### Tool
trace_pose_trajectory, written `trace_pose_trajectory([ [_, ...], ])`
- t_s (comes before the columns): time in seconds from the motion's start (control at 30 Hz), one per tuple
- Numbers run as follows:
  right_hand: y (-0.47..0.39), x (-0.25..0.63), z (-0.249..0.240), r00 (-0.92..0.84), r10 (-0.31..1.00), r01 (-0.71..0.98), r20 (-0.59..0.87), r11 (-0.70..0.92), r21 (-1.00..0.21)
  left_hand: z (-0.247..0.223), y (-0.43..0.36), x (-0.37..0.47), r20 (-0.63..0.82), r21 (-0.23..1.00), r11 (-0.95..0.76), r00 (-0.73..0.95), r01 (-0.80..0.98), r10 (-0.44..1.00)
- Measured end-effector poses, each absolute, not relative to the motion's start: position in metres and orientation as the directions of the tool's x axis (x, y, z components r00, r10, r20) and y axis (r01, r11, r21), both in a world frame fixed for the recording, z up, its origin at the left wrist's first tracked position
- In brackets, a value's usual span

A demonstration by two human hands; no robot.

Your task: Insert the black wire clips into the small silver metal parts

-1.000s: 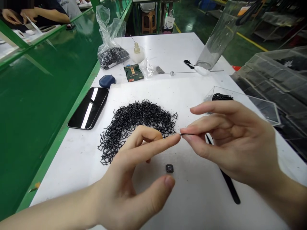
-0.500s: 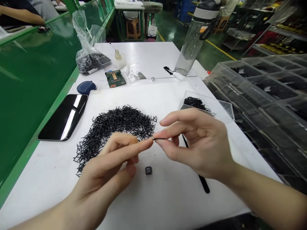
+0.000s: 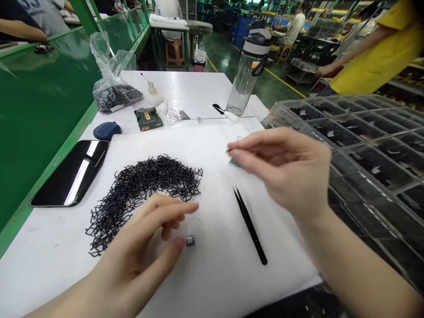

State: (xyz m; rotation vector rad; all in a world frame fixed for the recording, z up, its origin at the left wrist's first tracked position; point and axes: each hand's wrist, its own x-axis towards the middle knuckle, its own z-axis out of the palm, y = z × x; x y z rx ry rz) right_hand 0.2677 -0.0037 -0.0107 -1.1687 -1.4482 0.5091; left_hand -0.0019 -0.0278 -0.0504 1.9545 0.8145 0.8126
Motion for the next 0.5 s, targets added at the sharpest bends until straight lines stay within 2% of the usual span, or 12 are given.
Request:
trace_pose_trajectory([
  [0.13, 0.016, 0.304, -0.001, 0.233, 0.837, 0.571, 0.495, 0.294, -0.766, -0.050, -0.032, 0.001, 0.217, 0.803, -0.530, 0.693, 0.274, 0.688],
  [0.23, 0.025, 0.322, -0.004, 0.252, 0.873, 0.677, 0.418, 0.150, -0.720, -0.052, -0.032, 0.003, 0.210, 0.760, -0.578, 0.729, 0.297, 0.651],
  [0.33, 0.028, 0.331, -0.004, 0.256, 0.902, 0.726, 0.349, 0.059, -0.685, -0.055, -0.029, 0.004, 0.241, 0.730, -0.612, 0.722, 0.304, 0.648],
  [0.5, 0.014, 0.337, 0.014, 0.205, 0.937, 0.759, 0.282, 0.030, -0.650, -0.064, -0.027, 0.001, 0.272, 0.735, -0.613, 0.702, 0.289, 0.658],
])
